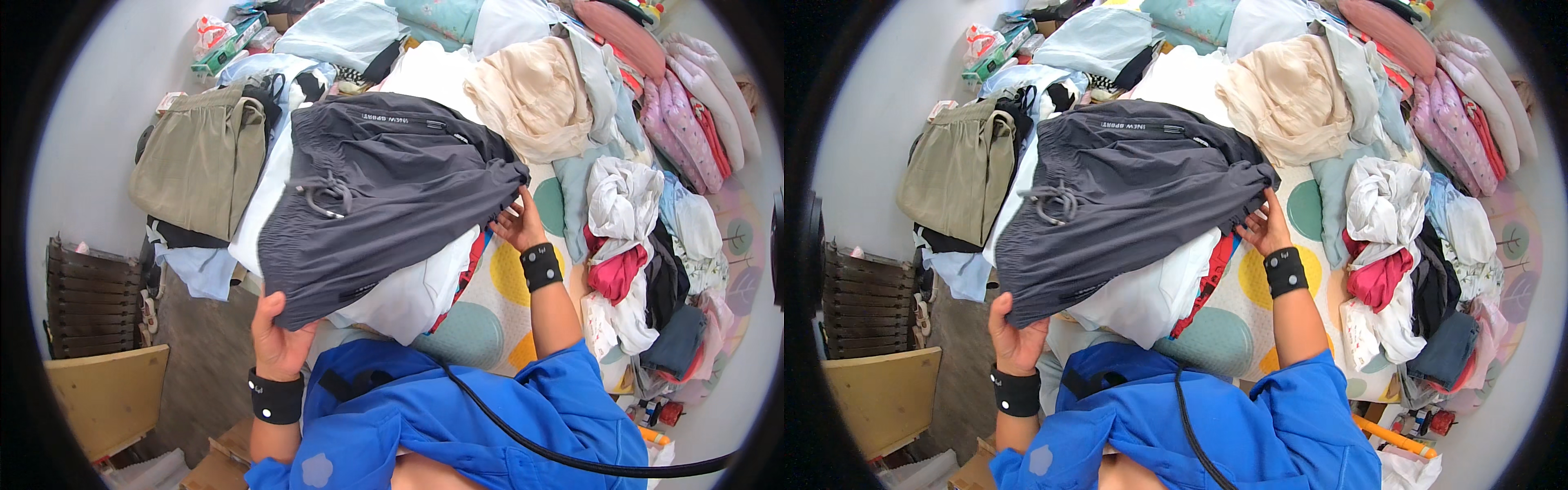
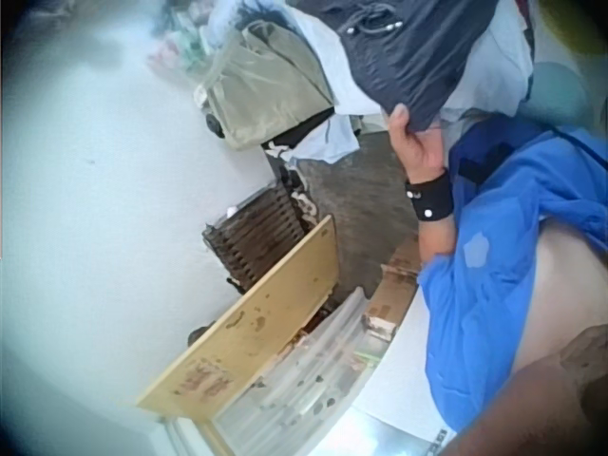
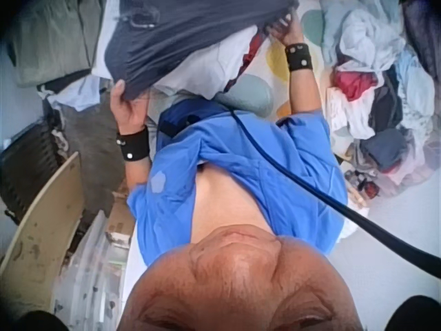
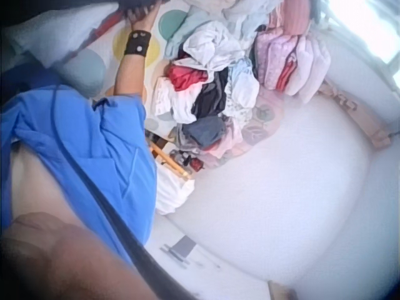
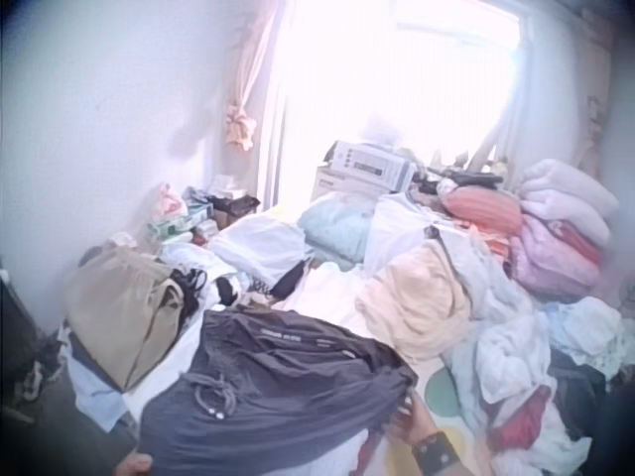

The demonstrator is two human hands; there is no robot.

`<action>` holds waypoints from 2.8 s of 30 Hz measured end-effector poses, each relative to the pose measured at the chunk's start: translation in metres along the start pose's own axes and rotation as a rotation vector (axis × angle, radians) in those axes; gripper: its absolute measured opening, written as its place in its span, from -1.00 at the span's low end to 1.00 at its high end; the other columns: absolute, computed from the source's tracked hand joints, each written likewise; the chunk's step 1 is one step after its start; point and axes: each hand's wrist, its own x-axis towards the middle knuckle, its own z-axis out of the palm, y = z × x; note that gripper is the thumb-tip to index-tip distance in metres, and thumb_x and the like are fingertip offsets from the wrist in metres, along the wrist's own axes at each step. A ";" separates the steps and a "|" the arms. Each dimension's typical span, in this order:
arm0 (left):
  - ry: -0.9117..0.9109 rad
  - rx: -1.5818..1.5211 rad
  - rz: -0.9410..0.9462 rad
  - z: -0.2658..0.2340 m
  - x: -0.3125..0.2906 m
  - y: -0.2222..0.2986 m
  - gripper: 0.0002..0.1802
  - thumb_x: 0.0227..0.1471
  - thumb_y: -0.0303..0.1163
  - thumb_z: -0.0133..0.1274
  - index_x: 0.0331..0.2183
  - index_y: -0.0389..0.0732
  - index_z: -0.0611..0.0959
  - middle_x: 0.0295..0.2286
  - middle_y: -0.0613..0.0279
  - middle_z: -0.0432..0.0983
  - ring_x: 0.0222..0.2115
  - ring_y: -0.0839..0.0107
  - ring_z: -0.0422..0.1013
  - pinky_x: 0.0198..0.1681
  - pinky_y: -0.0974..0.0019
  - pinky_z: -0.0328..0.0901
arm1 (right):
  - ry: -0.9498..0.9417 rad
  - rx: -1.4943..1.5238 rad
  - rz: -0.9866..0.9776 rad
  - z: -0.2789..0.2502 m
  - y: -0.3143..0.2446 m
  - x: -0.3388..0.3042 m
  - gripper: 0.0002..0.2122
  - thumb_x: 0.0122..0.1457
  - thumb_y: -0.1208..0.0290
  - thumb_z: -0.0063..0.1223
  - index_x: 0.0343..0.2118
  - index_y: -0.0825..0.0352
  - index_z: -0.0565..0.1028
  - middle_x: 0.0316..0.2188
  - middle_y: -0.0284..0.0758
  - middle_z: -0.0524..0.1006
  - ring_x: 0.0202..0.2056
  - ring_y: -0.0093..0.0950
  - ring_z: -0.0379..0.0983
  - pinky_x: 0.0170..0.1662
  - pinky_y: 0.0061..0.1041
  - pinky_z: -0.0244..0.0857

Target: The person picks up and unfolds various articles of clothing, including pants and a white shirt, before folding each item by hand on a bed.

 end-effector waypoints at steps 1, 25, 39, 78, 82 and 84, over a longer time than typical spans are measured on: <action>-0.088 -0.019 0.001 -0.005 -0.002 0.006 -0.46 -0.20 -0.46 -0.10 -0.08 -0.30 0.27 -0.11 0.06 0.26 -0.10 0.20 0.24 -0.06 0.13 0.17 | 0.042 0.082 0.080 0.009 -0.007 -0.003 -0.29 -0.18 -0.13 0.03 -0.07 0.32 0.15 -0.21 -0.20 0.24 -0.18 -0.37 0.21 -0.15 -0.24 0.18; 0.052 -0.067 0.113 -0.073 0.003 0.015 -0.57 -0.19 -0.46 -0.11 -0.15 -0.28 0.36 -0.20 0.12 0.37 -0.20 0.27 0.33 -0.09 0.19 0.23 | 0.424 -1.226 -0.875 -0.120 -0.163 0.056 -0.61 -0.03 0.35 -0.03 -0.12 0.38 0.29 -0.27 -0.26 0.41 -0.28 -0.44 0.35 -0.20 -0.55 0.21; 0.109 0.285 0.011 -0.083 -0.010 0.016 -0.45 -0.23 -0.58 -0.15 -0.06 -0.24 0.26 -0.17 0.17 0.31 -0.19 0.35 0.30 -0.12 0.31 0.23 | -0.049 -1.065 -1.164 0.048 -0.040 -0.018 -0.66 -0.04 0.33 0.03 -0.22 0.40 0.36 -0.27 -0.21 0.41 -0.24 -0.40 0.34 -0.17 -0.54 0.18; 0.442 0.098 0.144 -0.114 0.004 -0.028 -0.58 -0.13 -0.40 0.06 -0.20 -0.25 0.31 -0.37 0.26 0.38 -0.37 0.46 0.35 -0.27 0.44 0.27 | -0.783 -1.534 -1.024 0.296 -0.016 -0.024 -0.64 -0.13 0.25 0.04 -0.30 0.39 0.40 -0.44 -0.17 0.45 -0.33 -0.37 0.38 -0.20 -0.52 0.19; 0.368 0.089 0.095 -0.108 -0.005 -0.027 -0.61 -0.11 -0.42 0.04 -0.20 -0.30 0.34 -0.33 0.22 0.39 -0.33 0.47 0.36 -0.22 0.41 0.27 | -0.813 -1.438 -0.940 0.293 -0.016 -0.029 -0.78 -0.13 0.37 0.05 -0.42 0.40 0.43 -0.57 -0.31 0.43 -0.47 -0.54 0.34 -0.32 -0.61 0.19; 0.387 0.100 0.140 -0.100 -0.011 -0.023 -0.65 -0.09 -0.42 0.02 -0.21 -0.29 0.37 -0.32 0.21 0.40 -0.32 0.49 0.36 -0.24 0.44 0.27 | -0.791 -1.102 -0.871 0.295 -0.023 -0.026 -0.86 -0.13 0.44 0.04 -0.49 0.39 0.44 -0.59 -0.43 0.41 -0.51 -0.66 0.29 -0.39 -0.69 0.16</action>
